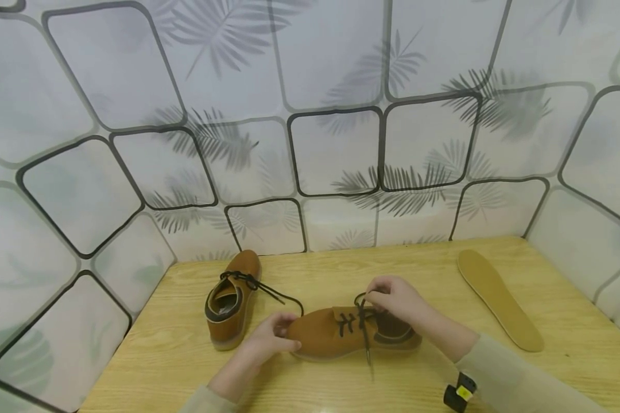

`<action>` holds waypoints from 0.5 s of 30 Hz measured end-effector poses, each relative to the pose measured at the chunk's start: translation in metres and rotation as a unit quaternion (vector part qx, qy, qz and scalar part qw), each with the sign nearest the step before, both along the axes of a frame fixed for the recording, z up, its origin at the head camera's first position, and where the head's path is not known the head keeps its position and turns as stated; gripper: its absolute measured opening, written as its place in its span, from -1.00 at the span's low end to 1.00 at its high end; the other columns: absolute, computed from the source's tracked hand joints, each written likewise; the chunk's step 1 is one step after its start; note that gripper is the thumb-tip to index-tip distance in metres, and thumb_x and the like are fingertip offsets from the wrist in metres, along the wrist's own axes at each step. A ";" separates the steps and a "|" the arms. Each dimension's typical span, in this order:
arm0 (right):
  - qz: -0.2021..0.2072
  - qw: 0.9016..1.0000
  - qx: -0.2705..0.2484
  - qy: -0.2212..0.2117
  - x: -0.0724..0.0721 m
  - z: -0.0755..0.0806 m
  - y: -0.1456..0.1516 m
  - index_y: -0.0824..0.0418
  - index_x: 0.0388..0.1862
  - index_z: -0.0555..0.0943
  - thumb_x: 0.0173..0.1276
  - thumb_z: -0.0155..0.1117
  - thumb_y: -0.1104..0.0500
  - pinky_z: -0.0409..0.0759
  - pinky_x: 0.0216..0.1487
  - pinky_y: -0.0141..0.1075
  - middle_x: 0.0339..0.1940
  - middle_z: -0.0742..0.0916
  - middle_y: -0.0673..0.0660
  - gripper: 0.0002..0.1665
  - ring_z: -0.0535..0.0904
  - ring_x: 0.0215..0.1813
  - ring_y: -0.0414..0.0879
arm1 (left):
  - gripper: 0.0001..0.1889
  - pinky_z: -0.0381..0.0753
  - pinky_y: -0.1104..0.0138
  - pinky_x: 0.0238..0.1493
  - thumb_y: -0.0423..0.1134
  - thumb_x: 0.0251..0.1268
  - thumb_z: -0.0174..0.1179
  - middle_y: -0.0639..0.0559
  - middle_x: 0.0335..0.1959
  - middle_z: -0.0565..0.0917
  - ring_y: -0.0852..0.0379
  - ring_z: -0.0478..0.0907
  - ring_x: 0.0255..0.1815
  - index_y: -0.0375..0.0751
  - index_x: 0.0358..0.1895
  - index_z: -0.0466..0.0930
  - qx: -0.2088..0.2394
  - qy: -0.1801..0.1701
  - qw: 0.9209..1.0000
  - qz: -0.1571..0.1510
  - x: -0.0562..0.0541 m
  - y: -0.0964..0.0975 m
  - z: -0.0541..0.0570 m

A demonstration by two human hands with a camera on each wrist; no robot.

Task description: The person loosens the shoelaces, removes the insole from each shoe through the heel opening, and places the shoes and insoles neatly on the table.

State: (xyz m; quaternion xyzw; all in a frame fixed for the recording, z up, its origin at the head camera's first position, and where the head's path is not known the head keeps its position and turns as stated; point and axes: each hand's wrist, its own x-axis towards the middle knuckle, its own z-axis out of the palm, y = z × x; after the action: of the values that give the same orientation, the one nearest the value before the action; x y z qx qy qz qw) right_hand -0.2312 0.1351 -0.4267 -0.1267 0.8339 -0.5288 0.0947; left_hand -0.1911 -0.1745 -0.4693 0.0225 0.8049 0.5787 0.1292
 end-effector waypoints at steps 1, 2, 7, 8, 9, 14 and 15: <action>-0.004 1.000 -0.005 -0.002 0.000 0.000 0.000 0.37 -0.21 0.66 0.47 0.26 0.23 0.63 -0.17 -0.25 -0.49 0.64 -0.02 -0.82 0.58 -0.30 -0.14 | -0.34 0.47 0.34 0.02 -0.52 0.07 0.40 -0.24 0.16 0.66 -0.04 0.59 0.12 -0.41 0.34 0.49 -0.001 0.000 1.000 0.001 0.000 0.000 0.000; -0.008 1.000 -0.012 -0.005 0.000 0.000 0.001 0.38 -0.21 0.65 0.47 0.25 0.23 0.62 -0.17 -0.25 -0.51 0.61 -0.02 -0.81 0.56 -0.31 -0.13 | -0.34 0.47 0.34 0.02 -0.52 0.07 0.40 -0.24 0.16 0.66 -0.04 0.59 0.12 -0.41 0.34 0.50 -0.001 0.000 1.000 0.001 0.000 0.000 0.000; -0.023 0.998 -0.045 -0.026 0.000 0.001 0.002 0.34 -0.22 0.62 0.48 0.19 0.21 0.61 -0.16 -0.29 -0.48 0.61 -0.03 -0.81 0.54 -0.32 -0.14 | -0.35 0.47 0.34 0.01 -0.53 0.06 0.39 -0.24 0.17 0.65 -0.04 0.58 0.11 -0.42 0.32 0.50 0.000 -0.001 1.000 0.005 0.000 0.001 0.001; -0.025 0.998 -0.051 -0.032 -0.001 0.001 0.002 0.32 -0.22 0.62 0.48 0.19 0.21 0.61 -0.16 -0.30 -0.48 0.61 -0.03 -0.83 0.54 -0.32 -0.14 | -0.35 0.46 0.34 0.01 -0.53 0.06 0.39 -0.24 0.17 0.65 -0.04 0.58 0.11 -0.42 0.32 0.50 0.001 -0.002 1.000 0.005 0.000 0.001 0.001; -0.027 0.997 -0.057 -0.037 -0.001 0.002 0.003 0.30 -0.24 0.62 0.50 0.18 0.21 0.60 -0.16 -0.31 -0.48 0.61 -0.04 -0.83 0.53 -0.32 -0.15 | -0.35 0.46 0.34 0.01 -0.53 0.06 0.39 -0.25 0.17 0.65 -0.04 0.58 0.11 -0.42 0.32 0.50 0.002 -0.002 1.000 0.005 0.000 0.001 0.001; -0.035 0.995 -0.084 -0.048 -0.002 0.002 0.005 0.24 -0.30 0.60 0.57 0.11 0.19 0.60 -0.19 -0.33 -0.49 0.60 -0.05 -0.77 0.53 -0.33 -0.16 | -0.34 0.46 0.34 0.01 -0.52 0.06 0.39 -0.24 0.16 0.65 -0.03 0.58 0.11 -0.42 0.33 0.49 0.003 -0.001 1.000 0.003 0.000 0.001 0.000; -0.038 0.994 -0.089 -0.049 -0.002 0.002 0.006 0.24 -0.30 0.60 0.59 0.10 0.18 0.61 -0.20 -0.33 -0.49 0.60 -0.05 -0.77 0.53 -0.34 -0.17 | -0.35 0.47 0.34 0.01 -0.52 0.06 0.40 -0.24 0.15 0.66 -0.03 0.59 0.10 -0.42 0.33 0.50 0.002 -0.001 1.000 0.003 0.000 0.001 0.000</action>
State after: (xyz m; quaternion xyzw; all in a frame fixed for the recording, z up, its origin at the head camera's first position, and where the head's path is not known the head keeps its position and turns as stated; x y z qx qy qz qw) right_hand -0.2330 0.1410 -0.4248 -0.0764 0.7818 -0.6102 0.1034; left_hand -0.1910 -0.1737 -0.4695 0.0197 0.8038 0.5807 0.1278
